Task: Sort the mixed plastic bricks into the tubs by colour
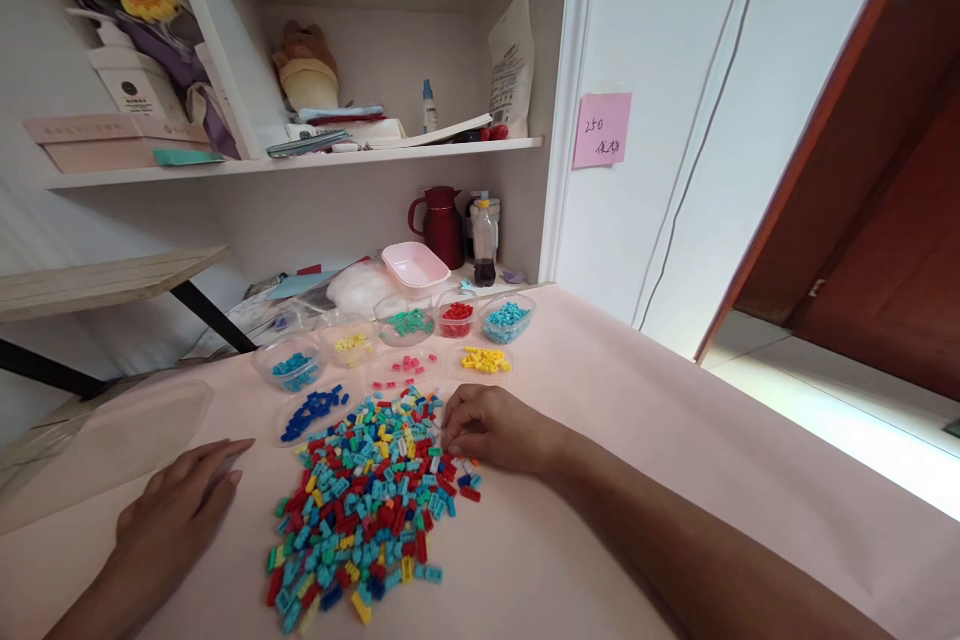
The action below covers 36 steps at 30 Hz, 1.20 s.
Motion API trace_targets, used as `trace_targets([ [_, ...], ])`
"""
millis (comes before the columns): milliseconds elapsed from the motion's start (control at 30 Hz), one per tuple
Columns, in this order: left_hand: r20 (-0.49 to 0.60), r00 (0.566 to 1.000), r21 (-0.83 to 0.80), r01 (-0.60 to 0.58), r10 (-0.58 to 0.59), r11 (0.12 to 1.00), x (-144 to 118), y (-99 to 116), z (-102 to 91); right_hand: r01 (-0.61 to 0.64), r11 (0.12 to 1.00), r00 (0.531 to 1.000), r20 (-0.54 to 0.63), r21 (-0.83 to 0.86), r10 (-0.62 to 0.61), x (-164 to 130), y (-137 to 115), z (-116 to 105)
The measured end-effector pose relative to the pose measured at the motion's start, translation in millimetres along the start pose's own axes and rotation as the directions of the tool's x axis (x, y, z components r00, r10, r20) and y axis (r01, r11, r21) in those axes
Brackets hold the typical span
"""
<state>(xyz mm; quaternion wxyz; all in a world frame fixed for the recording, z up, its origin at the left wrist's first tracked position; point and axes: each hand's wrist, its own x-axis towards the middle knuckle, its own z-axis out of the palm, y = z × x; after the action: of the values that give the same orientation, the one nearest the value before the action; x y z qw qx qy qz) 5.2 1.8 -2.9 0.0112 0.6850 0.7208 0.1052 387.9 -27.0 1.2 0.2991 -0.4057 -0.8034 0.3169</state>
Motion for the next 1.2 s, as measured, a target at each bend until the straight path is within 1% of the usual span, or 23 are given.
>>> trace_targets([
  [200, -0.009, 1.000, 0.012, -0.019, 0.019, 1.000, 1.4, 0.9, 0.8, -0.017, 1.000, 0.999, 0.027, 0.009, 0.017, -1.5, 0.0, -1.3],
  [333, 0.005, 1.000, 0.021, 0.010, -0.010, 1.000, 0.6, 2.7, -1.2, -0.017, 1.000, 0.999, 0.033, -0.009, 0.017, -1.2, 0.0, -1.8],
  [500, 0.016, 1.000, 0.009, 0.010, -0.010, 1.000, -0.6, 5.0, -3.6, -0.002, 1.000, 0.999, 0.039, -0.030, 0.003, -1.4, -1.2, -1.9],
  [700, 0.004, 1.000, 0.001, 0.001, -0.001, 1.000, 0.8, 0.0, 1.4, 0.031, 0.997, 0.999, 0.041, -0.073, -0.029, -1.7, -3.8, -1.2],
  [833, -0.003, 1.000, 0.005, -0.006, 0.006, 1.000, 1.3, -2.8, 2.9, 0.031, 0.996, 0.999, 0.039, -0.085, -0.028, -1.8, -5.2, -0.9],
  [1067, -0.010, 1.000, -0.014, 0.001, -0.001, 1.000, 0.8, 1.0, 0.7, -0.028, 1.000, 0.999, 0.028, 0.000, 0.028, -1.8, -5.8, -1.6],
  [1200, -0.020, 1.000, -0.018, -0.011, 0.011, 1.000, 0.1, 1.3, 0.1, -0.026, 0.999, 0.999, 0.026, 0.025, 0.026, -1.2, -3.7, -2.3],
])
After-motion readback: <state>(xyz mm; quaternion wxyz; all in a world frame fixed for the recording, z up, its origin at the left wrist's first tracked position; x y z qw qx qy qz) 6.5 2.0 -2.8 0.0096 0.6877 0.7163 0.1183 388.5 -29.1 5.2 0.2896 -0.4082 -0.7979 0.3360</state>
